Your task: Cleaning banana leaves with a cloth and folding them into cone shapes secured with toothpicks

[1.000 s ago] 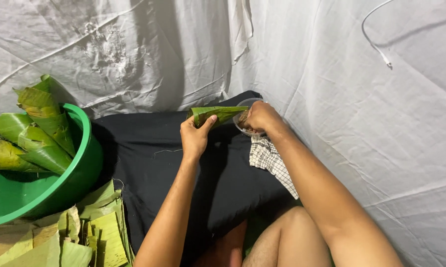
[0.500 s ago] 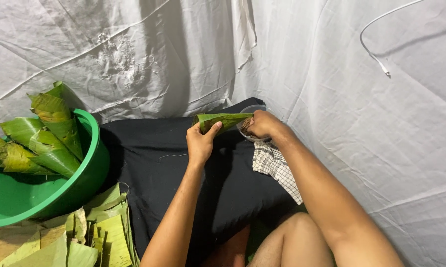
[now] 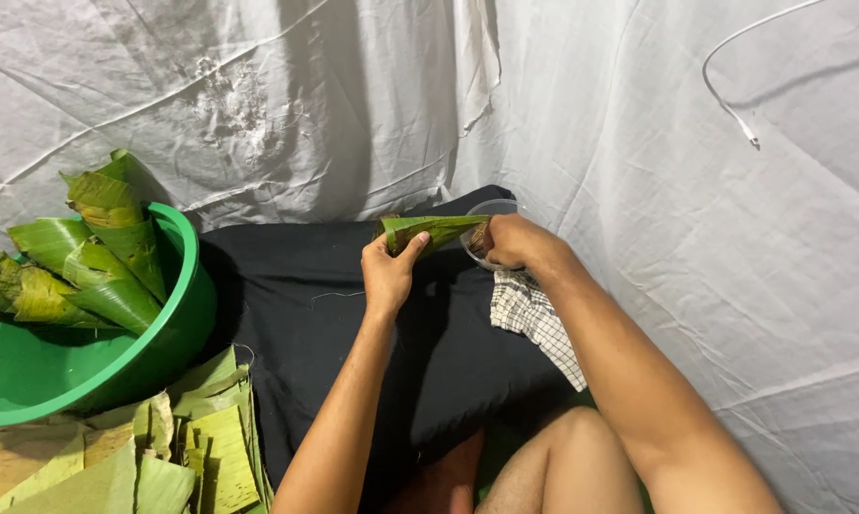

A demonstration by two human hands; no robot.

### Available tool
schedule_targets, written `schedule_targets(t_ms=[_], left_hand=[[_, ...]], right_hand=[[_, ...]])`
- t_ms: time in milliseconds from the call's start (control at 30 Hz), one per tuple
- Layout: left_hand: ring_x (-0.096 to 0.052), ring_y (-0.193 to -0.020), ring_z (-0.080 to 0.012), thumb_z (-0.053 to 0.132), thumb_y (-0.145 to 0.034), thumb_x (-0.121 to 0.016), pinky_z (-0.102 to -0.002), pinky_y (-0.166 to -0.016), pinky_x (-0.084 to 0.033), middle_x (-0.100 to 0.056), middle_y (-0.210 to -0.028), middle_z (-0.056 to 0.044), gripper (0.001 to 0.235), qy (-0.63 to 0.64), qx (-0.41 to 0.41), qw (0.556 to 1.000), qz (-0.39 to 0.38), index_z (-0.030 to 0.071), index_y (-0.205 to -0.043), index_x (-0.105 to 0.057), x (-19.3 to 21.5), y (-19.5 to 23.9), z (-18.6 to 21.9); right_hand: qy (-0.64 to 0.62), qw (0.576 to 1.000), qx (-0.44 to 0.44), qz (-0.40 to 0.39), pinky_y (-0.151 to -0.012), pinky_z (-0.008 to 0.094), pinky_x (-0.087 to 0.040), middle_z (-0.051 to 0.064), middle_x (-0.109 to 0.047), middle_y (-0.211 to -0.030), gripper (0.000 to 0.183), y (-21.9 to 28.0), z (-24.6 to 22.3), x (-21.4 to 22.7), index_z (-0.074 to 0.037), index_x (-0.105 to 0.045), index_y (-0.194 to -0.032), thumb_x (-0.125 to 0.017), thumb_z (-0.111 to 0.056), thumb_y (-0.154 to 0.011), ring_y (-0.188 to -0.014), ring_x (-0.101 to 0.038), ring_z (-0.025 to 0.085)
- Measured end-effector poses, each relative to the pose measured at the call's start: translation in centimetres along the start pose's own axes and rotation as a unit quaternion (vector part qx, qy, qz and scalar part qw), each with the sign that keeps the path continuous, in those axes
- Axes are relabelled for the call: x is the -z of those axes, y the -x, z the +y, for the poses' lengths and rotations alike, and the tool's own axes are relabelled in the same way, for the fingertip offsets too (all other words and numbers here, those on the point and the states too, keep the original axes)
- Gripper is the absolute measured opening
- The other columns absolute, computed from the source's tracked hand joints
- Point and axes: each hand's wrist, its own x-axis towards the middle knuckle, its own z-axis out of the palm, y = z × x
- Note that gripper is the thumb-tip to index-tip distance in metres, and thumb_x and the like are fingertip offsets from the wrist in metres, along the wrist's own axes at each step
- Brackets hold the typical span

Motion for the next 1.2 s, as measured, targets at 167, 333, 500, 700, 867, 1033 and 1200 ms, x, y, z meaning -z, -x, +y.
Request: schedule_targets(t_ms=[167, 333, 500, 700, 867, 1033, 1200], left_hand=[[-0.066, -0.078, -0.0128, 0.023, -0.08, -0.09, -0.033, -0.071, -0.055, -0.077, -0.082, -0.012, 0.026, 0.004, 0.002, 1.0, 0.004, 0.005, -0.098, -0.081, 0.3, 0.1, -0.2], [-0.066, -0.078, -0.013, 0.023, -0.08, -0.09, -0.034, -0.071, -0.056, -0.077, -0.082, -0.013, 0.027, 0.002, 0.005, 1.0, 0.007, 0.006, -0.098, -0.082, 0.3, 0.1, -0.5], [-0.064, -0.077, -0.0126, 0.023, -0.081, -0.09, -0.033, -0.071, -0.054, -0.077, -0.081, -0.012, 0.027, 0.014, -0.002, 1.0, 0.004, 0.003, -0.098, -0.081, 0.1, 0.1, -0.6], [-0.063, -0.076, -0.0118, 0.023, -0.081, -0.09, -0.032, -0.069, -0.054, -0.077, -0.08, -0.012, 0.028, 0.013, -0.003, 1.0, 0.002, 0.003, -0.098, -0.081, 0.0, 0.5, 0.0], [-0.063, -0.077, -0.0116, 0.024, -0.082, -0.09, -0.032, -0.069, -0.054, -0.077, -0.081, -0.012, 0.028, 0.014, -0.005, 1.0, -0.002, 0.004, -0.099, -0.081, 0.4, 0.5, 0.0], [-0.064, -0.076, -0.011, 0.024, -0.082, -0.09, -0.031, -0.068, -0.054, -0.077, -0.08, -0.011, 0.027, 0.025, -0.001, 1.0, 0.004, 0.004, -0.098, -0.081, 1.2, 0.9, 0.3], [-0.068, -0.08, -0.015, 0.023, -0.084, -0.088, -0.035, -0.072, -0.055, -0.078, -0.084, -0.014, 0.028, 0.022, -0.01, 1.0, 0.002, 0.002, -0.1, -0.081, 3.5, 2.5, 1.7]], right_hand=[[-0.05, 0.999, 0.003, 0.017, -0.096, 0.053, -0.056, 0.025, -0.076, -0.107, 0.026, 0.5, -0.1, 1.4, -0.007, -0.08, -0.103, -0.071, -0.023, -0.086, -0.113, -0.069, 0.044], [-0.138, 0.987, 0.024, 0.079, -0.095, 0.053, -0.055, 0.019, -0.078, -0.101, 0.02, 0.4, 1.8, 1.5, -0.014, -0.08, -0.098, -0.069, -0.021, -0.083, -0.111, -0.069, 0.043], [-0.22, 0.973, 0.012, 0.07, -0.086, 0.041, -0.055, 0.006, -0.08, -0.085, 0.021, 0.8, 2.7, 1.5, -0.017, -0.079, -0.096, -0.071, -0.027, -0.079, -0.09, -0.075, 0.026], [-0.239, 0.967, -0.003, 0.09, -0.079, 0.034, -0.055, -0.001, -0.079, -0.077, 0.015, 0.0, 4.2, 0.4, -0.021, -0.078, -0.088, -0.073, -0.032, -0.078, -0.083, -0.074, 0.02], [-0.269, 0.952, -0.018, 0.142, -0.081, 0.035, -0.054, -0.001, -0.077, -0.078, 0.02, 1.1, 3.4, 0.4, -0.018, -0.078, -0.091, -0.073, -0.031, -0.077, -0.084, -0.073, 0.021], [-0.326, 0.92, -0.008, 0.219, -0.078, 0.032, -0.053, -0.004, -0.074, -0.075, 0.018, 2.9, 2.3, 0.0, -0.022, -0.076, -0.092, -0.073, -0.032, -0.077, -0.077, -0.07, 0.017], [-0.484, 0.827, 0.079, 0.277, -0.052, 0.024, -0.049, 0.003, -0.064, -0.068, 0.012, 5.8, -0.9, -1.2, -0.013, -0.075, -0.095, -0.071, -0.018, -0.086, -0.055, -0.058, 0.01]])
